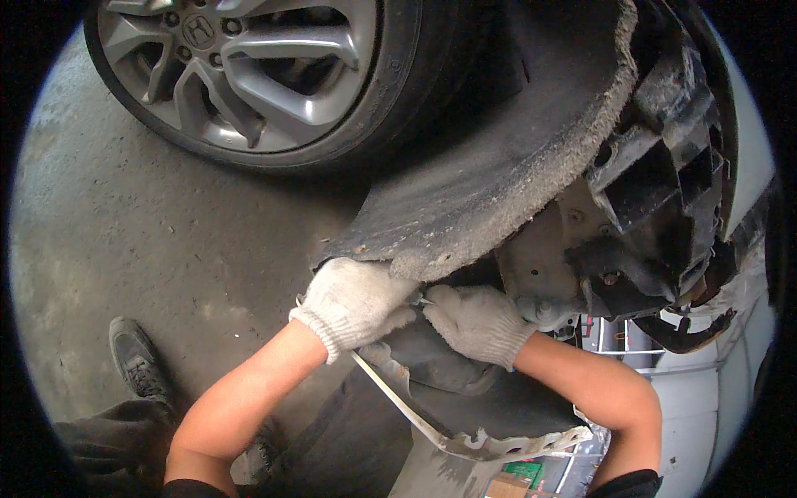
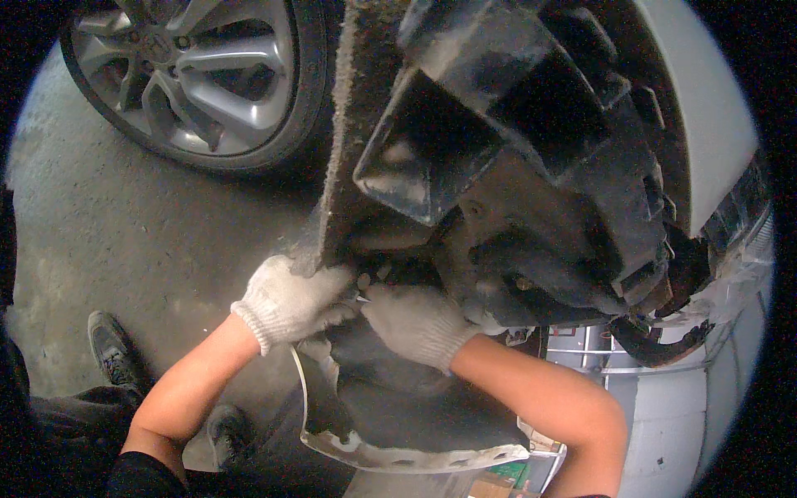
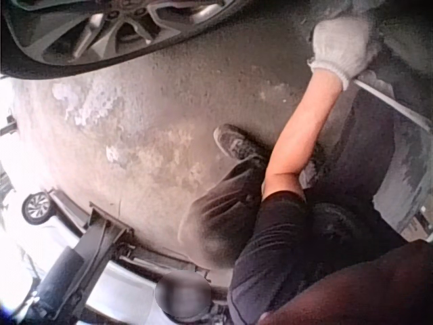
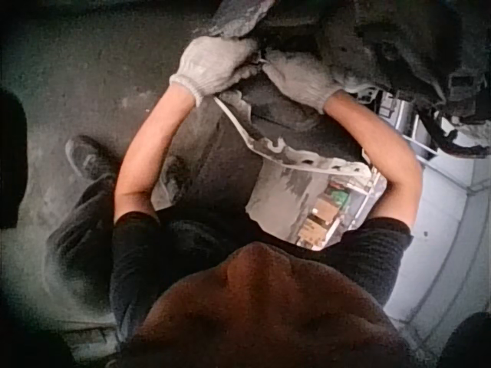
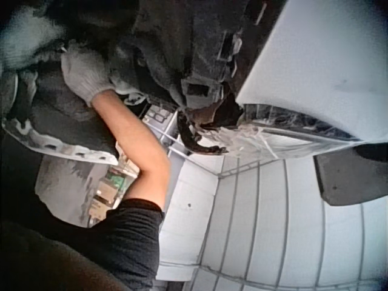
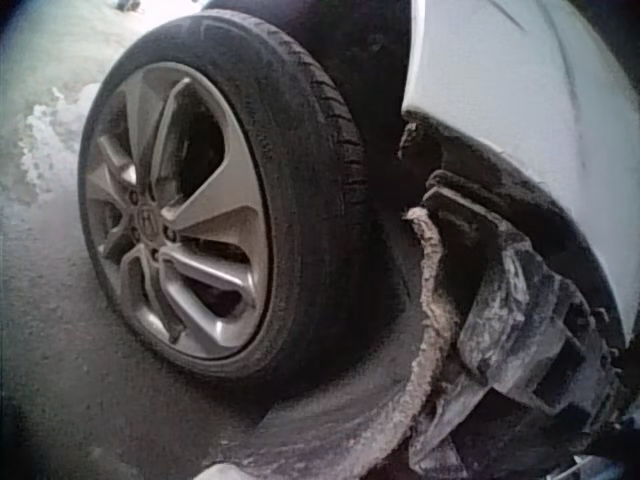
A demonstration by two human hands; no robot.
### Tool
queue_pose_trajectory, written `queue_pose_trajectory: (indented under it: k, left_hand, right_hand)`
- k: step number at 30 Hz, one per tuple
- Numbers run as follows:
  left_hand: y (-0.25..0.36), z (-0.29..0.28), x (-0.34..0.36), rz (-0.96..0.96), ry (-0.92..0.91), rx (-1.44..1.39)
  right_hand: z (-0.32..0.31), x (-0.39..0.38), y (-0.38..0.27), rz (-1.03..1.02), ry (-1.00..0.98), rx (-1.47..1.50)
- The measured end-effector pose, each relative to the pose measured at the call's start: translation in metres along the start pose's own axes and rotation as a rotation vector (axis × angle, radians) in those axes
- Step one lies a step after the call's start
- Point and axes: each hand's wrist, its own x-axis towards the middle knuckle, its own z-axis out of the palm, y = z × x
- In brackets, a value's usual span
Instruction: The person removes a car tire, then positions and secures a white front bumper onto a white sedan. They use a screwdriver to fasten clips underneath the bumper and align the bumper with the headlights and grille.
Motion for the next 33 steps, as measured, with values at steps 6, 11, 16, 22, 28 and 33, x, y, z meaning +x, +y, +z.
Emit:
queue_pose_trajectory:
  k: [6, 11, 16, 22, 28, 33]
  left_hand:
    - [0.003, 0.007, 0.007, 0.04, 0.059, 0.028]
    - [-0.014, 0.023, 0.008, 0.106, -0.026, -0.072]
    - [-0.015, 0.033, 0.006, 0.124, 0.043, -0.209]
    - [-0.016, 0.031, 0.002, 0.062, 0.023, -0.283]
    - [-0.008, 0.022, 0.002, -0.066, -0.075, -0.473]
    - [-0.015, 0.038, 0.001, 0.024, -0.046, -0.41]
  right_hand:
    - [0.009, 0.001, 0.003, -0.01, 0.076, -0.042]
    - [0.001, -0.003, -0.001, 0.013, 0.101, 0.045]
    - [0.005, -0.003, 0.004, -0.024, 0.097, 0.142]
    - [0.003, 0.01, 0.002, 0.017, -0.024, 0.145]
    - [0.01, 0.01, 0.007, -0.039, 0.019, 0.064]
    - [0.015, 0.011, 0.012, -0.091, 0.023, -0.051]
